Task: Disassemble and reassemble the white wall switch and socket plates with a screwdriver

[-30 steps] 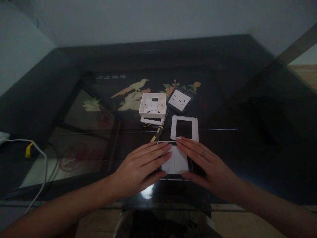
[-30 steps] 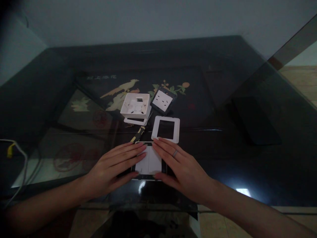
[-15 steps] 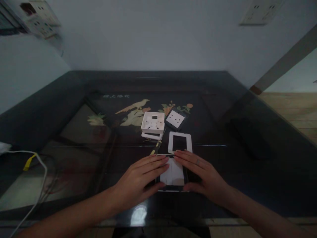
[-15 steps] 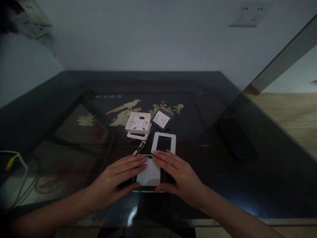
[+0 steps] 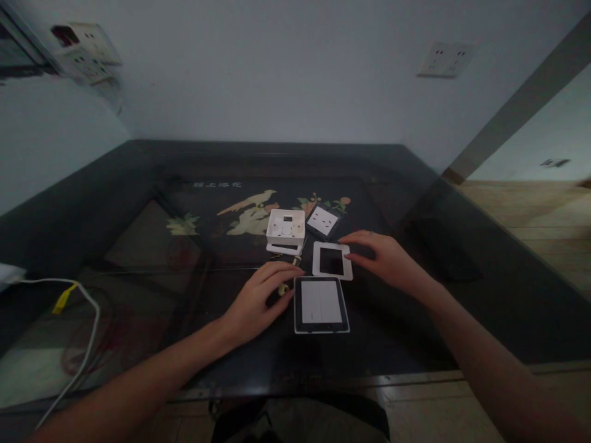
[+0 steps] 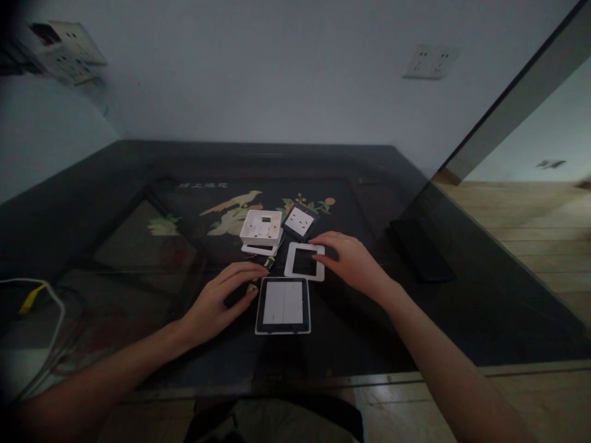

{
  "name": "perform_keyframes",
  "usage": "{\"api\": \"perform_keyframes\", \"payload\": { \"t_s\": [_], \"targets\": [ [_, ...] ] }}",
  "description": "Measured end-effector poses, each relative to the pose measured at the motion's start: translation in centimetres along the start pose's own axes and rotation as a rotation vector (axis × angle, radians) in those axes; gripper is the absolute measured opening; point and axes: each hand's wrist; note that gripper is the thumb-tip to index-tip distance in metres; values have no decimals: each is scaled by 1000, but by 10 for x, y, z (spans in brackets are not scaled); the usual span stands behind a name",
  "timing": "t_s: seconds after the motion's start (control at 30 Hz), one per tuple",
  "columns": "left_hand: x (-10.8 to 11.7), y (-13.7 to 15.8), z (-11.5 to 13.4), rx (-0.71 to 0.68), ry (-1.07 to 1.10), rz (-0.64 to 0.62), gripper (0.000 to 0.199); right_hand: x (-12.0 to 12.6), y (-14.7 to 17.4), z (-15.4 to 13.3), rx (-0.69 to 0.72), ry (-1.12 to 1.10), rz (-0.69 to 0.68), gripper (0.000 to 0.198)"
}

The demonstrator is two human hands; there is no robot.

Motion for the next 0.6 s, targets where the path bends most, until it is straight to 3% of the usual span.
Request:
{"api": "perform_keyframes", "payload": {
  "t_s": [0.27, 0.4, 0.5, 0.6],
  "targets": [
    [9, -10, -35, 119, -117, 115, 25, -32, 10, 10, -22, -5, 34, 30],
    [15, -19, -49, 191, -143, 199, 23, -34, 13, 13, -12, 3, 32, 30],
    [21, -24, -51, 226, -164, 249, 22, -31, 16, 15, -18, 3, -27, 43],
    [23, -29, -49, 192, -233, 212, 19, -31, 18, 17, -43, 16, -94, 53]
  ]
}}
Point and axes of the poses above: each hand's wrist, its own y-axis away from the middle knuckle, its own x-axis out of the back of the hand, z = x × y, and after that the axes turned 6 degrees about -y, right-handed
